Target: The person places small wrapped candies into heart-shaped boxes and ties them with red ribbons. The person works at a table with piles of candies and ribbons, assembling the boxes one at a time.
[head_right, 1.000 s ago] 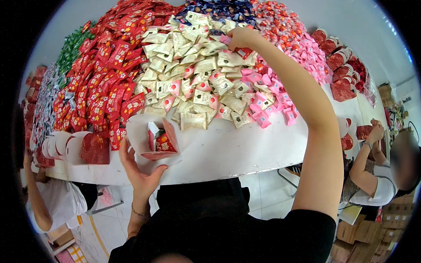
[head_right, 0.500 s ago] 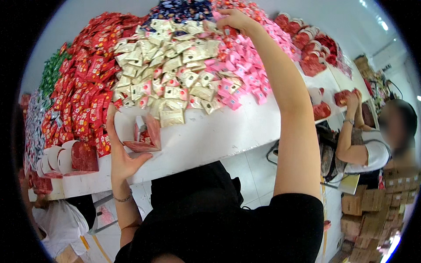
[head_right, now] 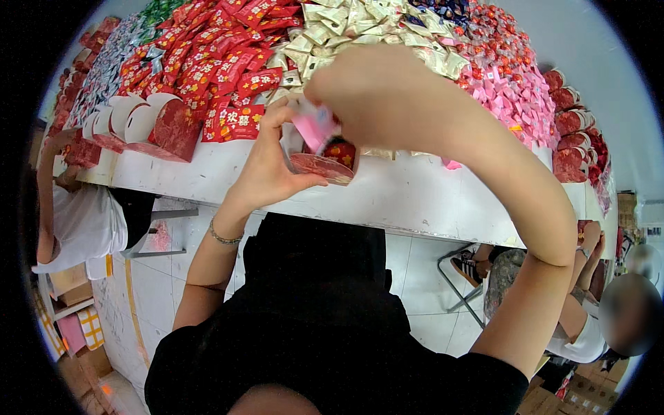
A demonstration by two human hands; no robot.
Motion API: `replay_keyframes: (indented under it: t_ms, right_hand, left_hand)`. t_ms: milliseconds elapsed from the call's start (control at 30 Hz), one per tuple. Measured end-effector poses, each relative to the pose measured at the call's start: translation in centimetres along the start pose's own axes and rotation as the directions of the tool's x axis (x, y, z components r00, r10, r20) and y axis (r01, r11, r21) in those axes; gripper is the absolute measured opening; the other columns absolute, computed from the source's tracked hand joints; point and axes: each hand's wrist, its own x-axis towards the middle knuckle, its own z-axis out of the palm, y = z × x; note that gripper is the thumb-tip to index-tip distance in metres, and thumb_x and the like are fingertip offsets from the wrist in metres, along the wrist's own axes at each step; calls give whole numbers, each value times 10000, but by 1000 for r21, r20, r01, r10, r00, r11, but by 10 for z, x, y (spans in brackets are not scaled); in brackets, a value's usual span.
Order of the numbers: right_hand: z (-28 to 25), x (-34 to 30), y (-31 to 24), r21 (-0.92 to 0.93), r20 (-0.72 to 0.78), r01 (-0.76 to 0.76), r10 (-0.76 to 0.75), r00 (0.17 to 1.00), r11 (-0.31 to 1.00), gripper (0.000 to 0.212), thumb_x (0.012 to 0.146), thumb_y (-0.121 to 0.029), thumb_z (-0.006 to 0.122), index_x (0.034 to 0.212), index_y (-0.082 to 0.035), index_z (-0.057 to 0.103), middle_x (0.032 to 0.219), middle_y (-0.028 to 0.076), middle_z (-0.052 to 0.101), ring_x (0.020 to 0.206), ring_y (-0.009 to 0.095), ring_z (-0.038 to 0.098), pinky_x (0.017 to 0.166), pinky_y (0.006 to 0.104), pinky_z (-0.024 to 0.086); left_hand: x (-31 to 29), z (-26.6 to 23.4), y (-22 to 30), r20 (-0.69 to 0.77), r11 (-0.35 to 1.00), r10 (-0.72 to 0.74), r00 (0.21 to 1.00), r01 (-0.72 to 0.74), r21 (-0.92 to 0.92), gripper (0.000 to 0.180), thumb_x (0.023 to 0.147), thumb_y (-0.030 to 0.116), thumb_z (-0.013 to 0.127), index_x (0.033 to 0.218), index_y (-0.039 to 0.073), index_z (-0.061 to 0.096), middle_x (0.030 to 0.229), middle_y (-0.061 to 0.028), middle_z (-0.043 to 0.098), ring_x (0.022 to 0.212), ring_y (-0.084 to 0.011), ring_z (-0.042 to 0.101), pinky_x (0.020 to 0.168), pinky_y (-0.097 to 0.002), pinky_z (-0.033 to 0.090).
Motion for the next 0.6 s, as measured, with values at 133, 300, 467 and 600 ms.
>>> replay_keyframes:
  t_ms: [133,300,467,600]
  right_hand:
    - [9,6,-8,112,126,-82,68,990,990,456,665,-18,703,1112,-98,665,746,111,656,700,295,644,607,369,493]
    - [24,2,2,320,-119,57,-19,993,946,489,761,-152,734,1224,-83,594,793,125,655,736,295,651,647,360,511]
    - [55,4,-3,131,-321,27,17,947,991,575,818,-329,717,1285,-51,530,1053,149,626,897,321,643,748,367,525]
    - [41,-11,-15,413,-254,92,18,967,906,545,836,-255,702,1288,-20,508,1180,172,586,1083,388,574,922,398,477]
  left_hand:
    - [-3,4,4,-20,1000,-21,1000,20,-19,1007,537,199,942,1306,35,312,1390,-191,336,1315,-343,373,1083,-437,341]
    - [-2,10,3,-81,997,73,994,-75,-22,1026,547,176,936,1319,30,276,1383,-191,346,1298,-340,396,1055,-439,376]
    - [-1,17,5,-86,985,141,986,-132,109,1006,581,101,901,1351,86,253,1376,-226,341,1228,-412,438,976,-448,452]
    - [-2,17,3,-160,988,95,982,-113,-106,1008,562,85,904,1346,81,269,1374,-230,343,1232,-417,432,1000,-455,429]
